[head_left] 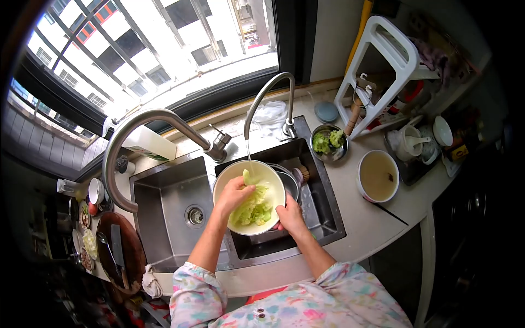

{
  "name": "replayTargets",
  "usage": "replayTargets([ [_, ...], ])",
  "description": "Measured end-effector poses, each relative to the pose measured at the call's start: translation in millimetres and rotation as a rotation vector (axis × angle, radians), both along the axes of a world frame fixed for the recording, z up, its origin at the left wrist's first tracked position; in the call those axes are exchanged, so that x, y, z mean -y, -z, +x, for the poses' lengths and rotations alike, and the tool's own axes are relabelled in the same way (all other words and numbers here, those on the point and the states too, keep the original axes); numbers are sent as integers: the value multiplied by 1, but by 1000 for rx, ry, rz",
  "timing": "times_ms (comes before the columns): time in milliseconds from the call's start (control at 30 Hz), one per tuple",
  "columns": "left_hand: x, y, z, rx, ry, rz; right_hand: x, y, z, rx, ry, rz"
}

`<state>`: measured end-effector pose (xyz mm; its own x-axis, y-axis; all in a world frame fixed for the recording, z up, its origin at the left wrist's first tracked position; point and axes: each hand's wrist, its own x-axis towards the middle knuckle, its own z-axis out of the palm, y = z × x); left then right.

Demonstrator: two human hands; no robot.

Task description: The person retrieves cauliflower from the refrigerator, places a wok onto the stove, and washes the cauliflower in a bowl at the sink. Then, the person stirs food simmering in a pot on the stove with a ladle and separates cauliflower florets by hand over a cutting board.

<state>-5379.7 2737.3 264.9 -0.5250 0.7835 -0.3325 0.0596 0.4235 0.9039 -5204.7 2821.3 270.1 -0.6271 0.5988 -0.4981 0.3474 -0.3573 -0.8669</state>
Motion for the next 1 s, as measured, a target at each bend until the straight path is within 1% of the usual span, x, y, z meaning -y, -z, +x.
replayTargets([
  [133, -7, -17, 7, -26, -127, 135, -2, 4, 1, -40, 35, -4],
  [167, -9, -24, 10, -58, -147, 250, -4, 3, 2, -38, 39, 4],
  [300, -7, -47, 16, -174, -302, 262, -7, 5, 6, -31, 84, 19],
  [400, -4, -52, 22, -289, -259, 80, -9, 13, 9, -39, 99, 8],
  [433, -1, -50, 20, -392, -116, -139, -9, 13, 10, -40, 101, -1],
  [467, 1, -51, 26, -460, 5, -238, -10, 13, 10, -41, 103, -10],
  [533, 8, -35, 35, -769, 52, -53, -10, 12, 10, -45, 104, -18],
  [633, 16, -28, 36, -841, -212, 22, -12, 11, 11, -46, 117, -36],
  [733, 30, -34, 49, -578, -549, -127, -18, 10, 15, -53, 130, -89],
  [767, 41, -14, 52, -609, -538, -154, -20, 13, 16, -66, 128, -100],
  [867, 53, 9, 67, 437, -578, -101, -21, 11, 15, -92, 131, -91],
  [933, 49, 11, 76, 556, -615, -61, -22, 5, 15, -91, 115, -41],
  [1000, 47, 12, 81, 644, -650, -50, -29, -4, 16, 62, -9, 10],
])
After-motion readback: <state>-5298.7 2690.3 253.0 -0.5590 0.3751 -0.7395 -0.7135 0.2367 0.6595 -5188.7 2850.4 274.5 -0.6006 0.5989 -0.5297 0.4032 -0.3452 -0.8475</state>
